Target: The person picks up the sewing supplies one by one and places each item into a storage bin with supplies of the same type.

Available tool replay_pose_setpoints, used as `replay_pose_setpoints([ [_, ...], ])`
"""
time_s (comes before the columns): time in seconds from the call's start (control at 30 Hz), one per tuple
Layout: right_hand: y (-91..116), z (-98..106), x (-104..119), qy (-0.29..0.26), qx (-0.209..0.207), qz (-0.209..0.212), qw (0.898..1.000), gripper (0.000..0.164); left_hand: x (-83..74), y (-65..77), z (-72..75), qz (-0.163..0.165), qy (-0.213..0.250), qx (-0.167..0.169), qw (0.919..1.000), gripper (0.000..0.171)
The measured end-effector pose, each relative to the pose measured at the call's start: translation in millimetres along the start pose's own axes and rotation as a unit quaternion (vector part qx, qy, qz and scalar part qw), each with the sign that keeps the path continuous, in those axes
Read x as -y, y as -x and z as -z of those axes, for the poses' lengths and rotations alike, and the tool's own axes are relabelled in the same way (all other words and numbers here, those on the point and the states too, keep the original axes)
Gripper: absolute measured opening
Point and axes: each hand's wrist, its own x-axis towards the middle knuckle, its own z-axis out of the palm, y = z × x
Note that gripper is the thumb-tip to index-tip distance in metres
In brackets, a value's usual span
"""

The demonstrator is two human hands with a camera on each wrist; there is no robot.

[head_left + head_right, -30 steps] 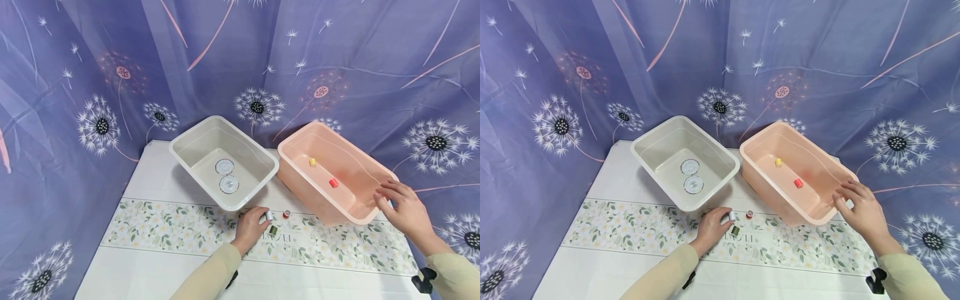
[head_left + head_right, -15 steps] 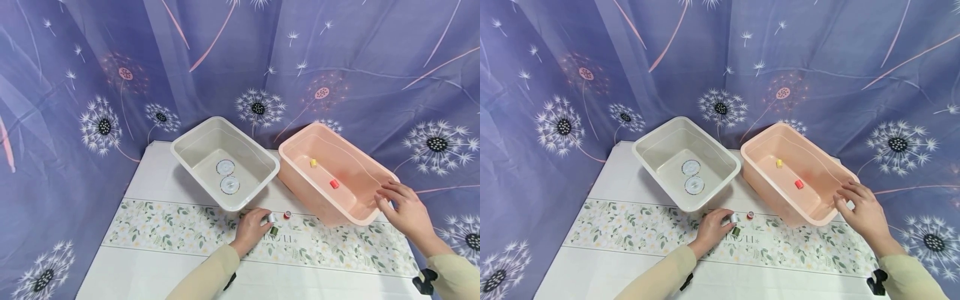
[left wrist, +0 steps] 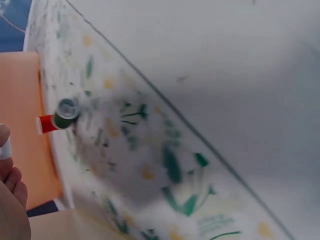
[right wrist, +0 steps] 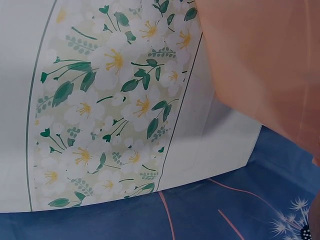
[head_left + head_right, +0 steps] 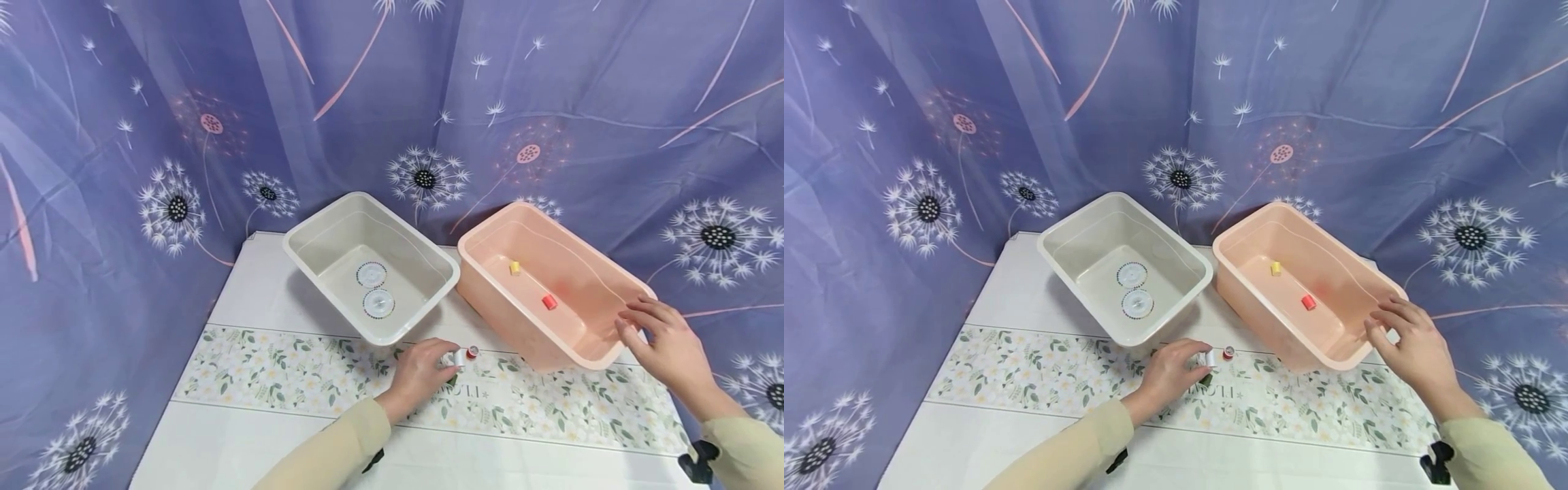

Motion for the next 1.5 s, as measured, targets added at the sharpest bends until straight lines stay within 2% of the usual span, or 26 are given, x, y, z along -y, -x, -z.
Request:
replay_pose_setpoints([
  [0.2, 2.2, 1.1, -2.5, 0.0, 0.001, -0.004, 1.0, 0.031, -17.4, -9.6, 10.1, -0.046, -0.004, -0.007, 0.9989, 0.033],
  [0.67, 2.4, -1.8, -5.7, 0.0, 0.004, -0.008, 1.0, 0.033, -43.2, -32.0, 35.1, -0.101, -0.002, 0.012, 0.9948, 0.032],
  [1.0, 1.4, -1.6, -4.5, 0.001, 0.007, -0.01, 1.0, 0.034, -58.4, -57.8, 62.7, -0.128, 0.009, 0.032, 0.9912, 0.032],
  [1.1, 0.5, -2.2, -4.4, 0.001, 0.006, -0.01, 1.0, 0.034, -61.1, -67.2, 71.4, -0.133, 0.001, 0.032, 0.9906, 0.032],
  [1.37, -0.3, -3.1, -4.5, -0.004, 0.007, -0.008, 1.0, 0.034, -69.3, -89.6, 90.2, -0.129, -0.031, 0.071, 0.9887, 0.037],
  [1.5, 0.1, -2.4, -3.9, -0.004, 0.008, -0.007, 1.0, 0.034, -70.3, -99.8, 93.6, -0.136, -0.048, 0.064, 0.9876, 0.037],
])
